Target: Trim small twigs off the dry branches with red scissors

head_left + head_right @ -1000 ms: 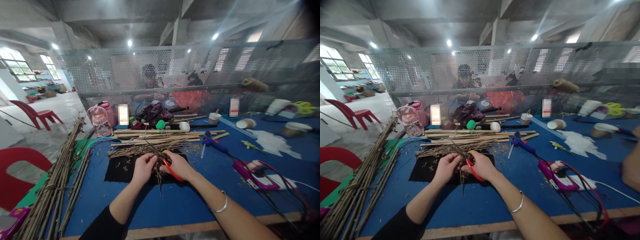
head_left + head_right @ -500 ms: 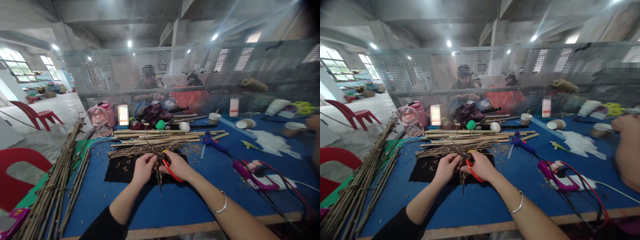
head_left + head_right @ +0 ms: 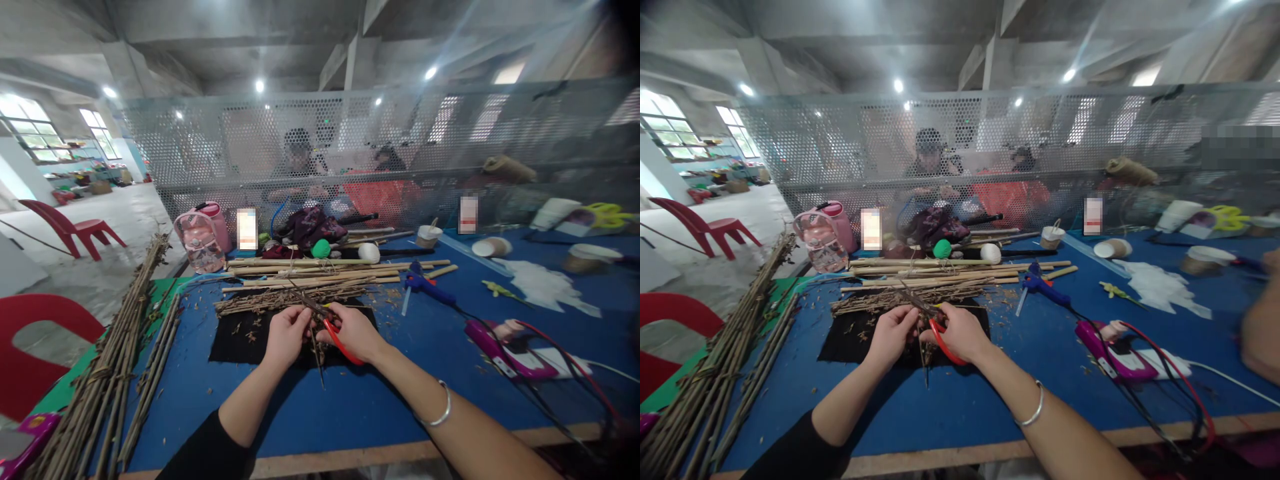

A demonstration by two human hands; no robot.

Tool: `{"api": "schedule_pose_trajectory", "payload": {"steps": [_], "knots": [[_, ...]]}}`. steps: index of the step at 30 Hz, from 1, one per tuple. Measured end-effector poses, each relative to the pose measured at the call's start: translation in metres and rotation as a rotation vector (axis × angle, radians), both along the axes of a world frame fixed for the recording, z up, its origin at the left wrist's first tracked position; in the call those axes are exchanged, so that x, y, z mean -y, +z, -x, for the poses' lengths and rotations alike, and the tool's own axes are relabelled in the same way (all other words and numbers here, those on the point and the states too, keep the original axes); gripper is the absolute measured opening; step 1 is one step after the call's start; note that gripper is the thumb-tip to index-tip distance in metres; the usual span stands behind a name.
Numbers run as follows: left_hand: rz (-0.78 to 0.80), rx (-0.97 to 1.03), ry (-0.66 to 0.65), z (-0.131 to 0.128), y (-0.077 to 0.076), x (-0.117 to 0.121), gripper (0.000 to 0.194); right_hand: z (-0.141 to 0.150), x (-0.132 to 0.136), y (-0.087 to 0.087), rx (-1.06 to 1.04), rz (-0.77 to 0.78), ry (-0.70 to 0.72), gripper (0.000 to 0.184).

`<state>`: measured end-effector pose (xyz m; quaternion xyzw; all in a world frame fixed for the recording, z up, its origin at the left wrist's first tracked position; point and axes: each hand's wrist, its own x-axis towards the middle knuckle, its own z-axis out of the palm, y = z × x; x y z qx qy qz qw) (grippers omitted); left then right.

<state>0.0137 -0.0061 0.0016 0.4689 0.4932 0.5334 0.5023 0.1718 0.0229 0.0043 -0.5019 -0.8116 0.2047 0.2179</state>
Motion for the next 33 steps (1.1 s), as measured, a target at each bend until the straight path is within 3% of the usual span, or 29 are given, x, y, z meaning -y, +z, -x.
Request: {"api": "schedule_pose_trajectory", "payload": {"steps": [8,16,23,33], "knots": [[0.007,-0.002,0.054,0.0009,-0.0011,-0.0017,0.030,-0.0007,-0.0014,0.0045,0.066,-0.011,-0.009,0.031],[-0.059,-0.097,0.123,0.0037,-0.0024,-0.0043,0.027,0.0005,0.0018,0.0069,0.046,-0.061,0.019,0.042],[-0.014,-0.080,0.088,0.0016,0.0006,-0.0016,0.031,-0.0013,-0.0003,0.0052,0.061,-0.005,0.007,0.034],[0.004,-0.078,0.026,-0.0003,0.0000,-0.0005,0.030,0.0028,0.0020,0.0033,0.005,-0.025,-0.004,0.039]]}}
